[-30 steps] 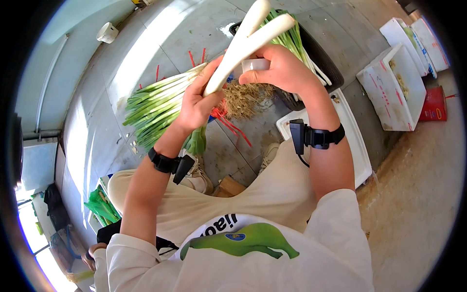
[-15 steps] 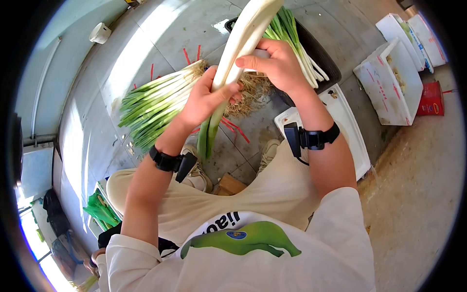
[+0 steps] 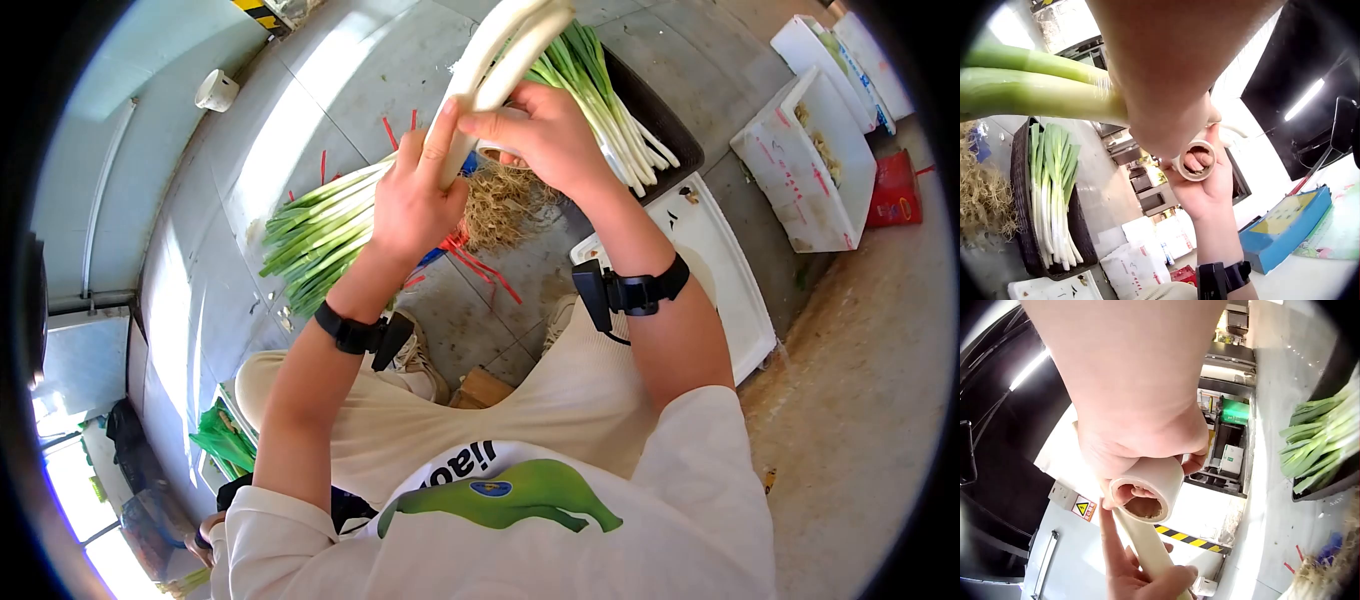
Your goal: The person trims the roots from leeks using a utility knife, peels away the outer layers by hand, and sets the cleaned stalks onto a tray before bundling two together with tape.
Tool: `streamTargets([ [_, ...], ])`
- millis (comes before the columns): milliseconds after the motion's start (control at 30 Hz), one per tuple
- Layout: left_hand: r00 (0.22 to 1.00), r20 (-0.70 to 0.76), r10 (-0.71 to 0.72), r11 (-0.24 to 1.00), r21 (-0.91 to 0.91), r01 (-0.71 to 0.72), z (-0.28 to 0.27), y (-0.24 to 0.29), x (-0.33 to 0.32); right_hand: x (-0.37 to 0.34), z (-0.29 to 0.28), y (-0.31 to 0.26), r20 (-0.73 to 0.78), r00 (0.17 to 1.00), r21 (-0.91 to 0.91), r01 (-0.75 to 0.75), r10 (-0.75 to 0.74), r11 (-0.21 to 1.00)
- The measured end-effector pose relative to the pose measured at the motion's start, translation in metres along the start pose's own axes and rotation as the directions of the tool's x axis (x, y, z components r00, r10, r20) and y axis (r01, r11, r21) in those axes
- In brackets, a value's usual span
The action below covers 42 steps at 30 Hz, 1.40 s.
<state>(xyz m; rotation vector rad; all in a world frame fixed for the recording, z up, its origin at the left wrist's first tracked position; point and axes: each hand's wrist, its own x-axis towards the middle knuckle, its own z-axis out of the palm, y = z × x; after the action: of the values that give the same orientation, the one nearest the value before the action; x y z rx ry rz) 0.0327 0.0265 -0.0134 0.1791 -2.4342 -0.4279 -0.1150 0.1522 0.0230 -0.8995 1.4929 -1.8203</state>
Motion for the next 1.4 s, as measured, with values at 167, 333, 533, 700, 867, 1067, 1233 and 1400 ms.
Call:
streamTargets([
  [167, 1.000, 0.023, -0.014, 0.999, -0.045, 0.015, 0.005, -0.002, 0.004, -0.001, -0.003, -0.002, 0.057, 0.998, -0.040, -0.014, 0.016, 0.999],
  [333, 0.997, -0.044, -0.062, 0.974, -0.220, 0.051, 0.000, -0.008, 0.012, -0.002, -0.016, -0.009, 0.294, 0.956, 0.060, -0.041, 0.022, 0.997],
  [533, 0.932, 0.313, -0.181, 0.646, -0.677, 0.352, -0.016, 0.004, 0.017, 0.007, -0.037, -0.007, 0.315, 0.949, -0.122, 0.064, -0.022, 0.990],
  [700, 0.865, 0.485, -0.127, 0.438, -0.756, 0.487, -0.024, 0.003, 0.027, 0.014, -0.051, -0.008, 0.327, 0.939, -0.170, 0.167, -0.105, 0.971],
  [867, 0.751, 0.658, -0.054, 0.290, -0.710, 0.642, -0.039, 0.004, 0.034, 0.009, -0.051, -0.014, 0.413, 0.905, 0.032, 0.094, -0.099, 0.995],
  [1067, 0.691, 0.721, 0.051, 0.268, -0.677, 0.686, -0.038, -0.006, 0.037, 0.007, -0.040, -0.010, 0.255, 0.964, 0.048, 0.064, -0.075, 0.997],
  [1233, 0.917, 0.375, -0.133, 0.806, -0.498, 0.320, -0.016, -0.005, 0.017, 0.010, -0.029, -0.002, 0.220, 0.975, 0.076, 0.020, -0.036, 0.997],
  [1400, 0.971, 0.115, -0.209, 0.816, -0.526, 0.238, 0.006, 0.010, 0.008, 0.007, -0.016, -0.005, 0.135, 0.990, 0.094, -0.057, 0.044, 0.994],
])
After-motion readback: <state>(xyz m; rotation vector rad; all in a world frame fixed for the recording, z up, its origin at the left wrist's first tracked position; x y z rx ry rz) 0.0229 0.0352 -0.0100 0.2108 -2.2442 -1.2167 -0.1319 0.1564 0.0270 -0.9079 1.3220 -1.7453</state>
